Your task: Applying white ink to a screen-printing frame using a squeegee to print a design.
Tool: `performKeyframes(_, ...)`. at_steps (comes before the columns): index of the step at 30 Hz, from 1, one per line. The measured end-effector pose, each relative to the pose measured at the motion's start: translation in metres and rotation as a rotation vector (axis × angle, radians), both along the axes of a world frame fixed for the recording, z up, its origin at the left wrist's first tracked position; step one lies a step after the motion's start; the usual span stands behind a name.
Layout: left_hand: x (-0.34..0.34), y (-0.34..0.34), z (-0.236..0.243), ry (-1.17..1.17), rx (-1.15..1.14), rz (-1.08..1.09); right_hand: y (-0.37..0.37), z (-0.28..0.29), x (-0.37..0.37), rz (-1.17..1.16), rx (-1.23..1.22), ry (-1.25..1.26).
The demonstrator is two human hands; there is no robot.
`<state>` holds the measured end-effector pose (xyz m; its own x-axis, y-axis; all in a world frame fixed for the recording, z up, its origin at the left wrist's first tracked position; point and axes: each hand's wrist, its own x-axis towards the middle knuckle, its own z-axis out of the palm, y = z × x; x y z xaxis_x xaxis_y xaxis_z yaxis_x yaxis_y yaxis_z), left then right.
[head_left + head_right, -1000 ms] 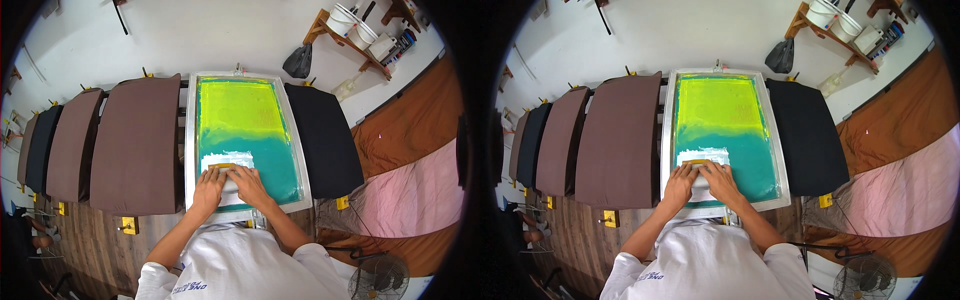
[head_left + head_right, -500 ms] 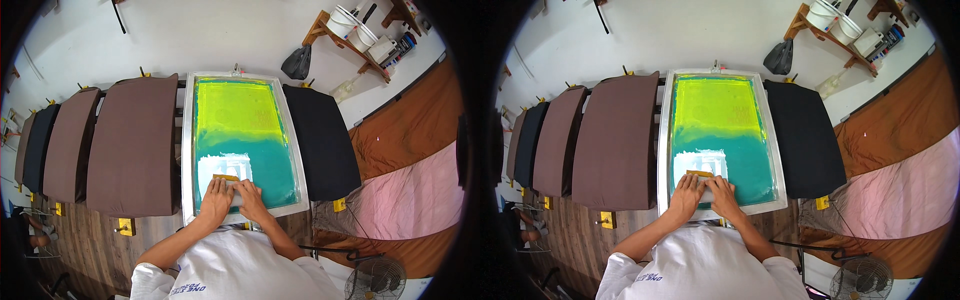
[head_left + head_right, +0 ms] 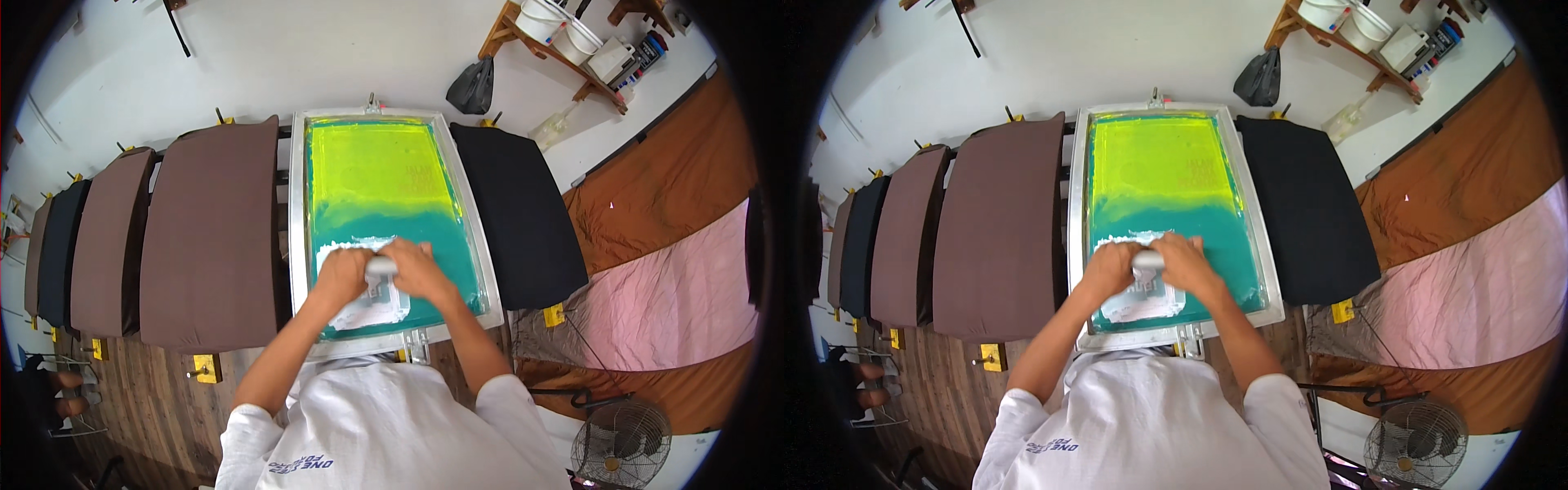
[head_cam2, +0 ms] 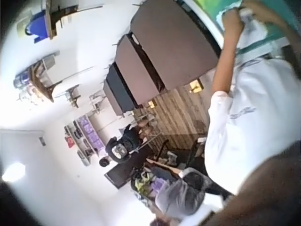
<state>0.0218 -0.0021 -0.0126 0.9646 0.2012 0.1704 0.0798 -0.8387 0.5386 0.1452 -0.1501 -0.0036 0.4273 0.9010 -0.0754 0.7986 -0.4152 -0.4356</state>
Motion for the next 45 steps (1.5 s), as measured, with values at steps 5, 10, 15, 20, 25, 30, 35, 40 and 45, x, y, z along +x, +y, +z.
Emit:
performKeyframes(5,0.043,0.032,-0.018,0.217,-0.133,0.036,0.035,0.005,0.038,-0.027,-0.185,0.026)
performKeyframes(10,0.035,0.025,-0.010,0.277,-0.102,-0.064,0.026,0.004,0.030,-0.056,-0.215,0.068)
performKeyframes(15,0.011,-0.002,-0.005,0.304,-0.088,-0.120,-0.008,0.006,-0.003,-0.072,-0.165,0.037)
performKeyframes(20,-0.018,-0.020,0.008,0.342,-0.036,-0.203,-0.035,0.012,-0.041,-0.077,-0.148,0.085)
performKeyframes(25,-0.046,-0.033,0.017,0.342,-0.086,-0.233,-0.053,0.013,-0.069,-0.086,-0.116,0.144)
performKeyframes(30,-0.048,-0.032,0.024,0.351,-0.179,-0.210,-0.046,0.023,-0.060,-0.054,-0.154,0.155)
performKeyframes(35,-0.033,-0.006,0.045,0.343,-0.198,-0.080,-0.009,0.042,-0.034,0.005,-0.213,0.090)
performKeyframes(40,-0.013,0.032,0.012,0.232,-0.220,-0.052,0.034,0.033,-0.005,0.062,-0.261,0.038)
performKeyframes(45,-0.022,0.026,-0.018,0.186,-0.227,-0.048,0.030,0.013,-0.012,0.064,-0.246,0.017)
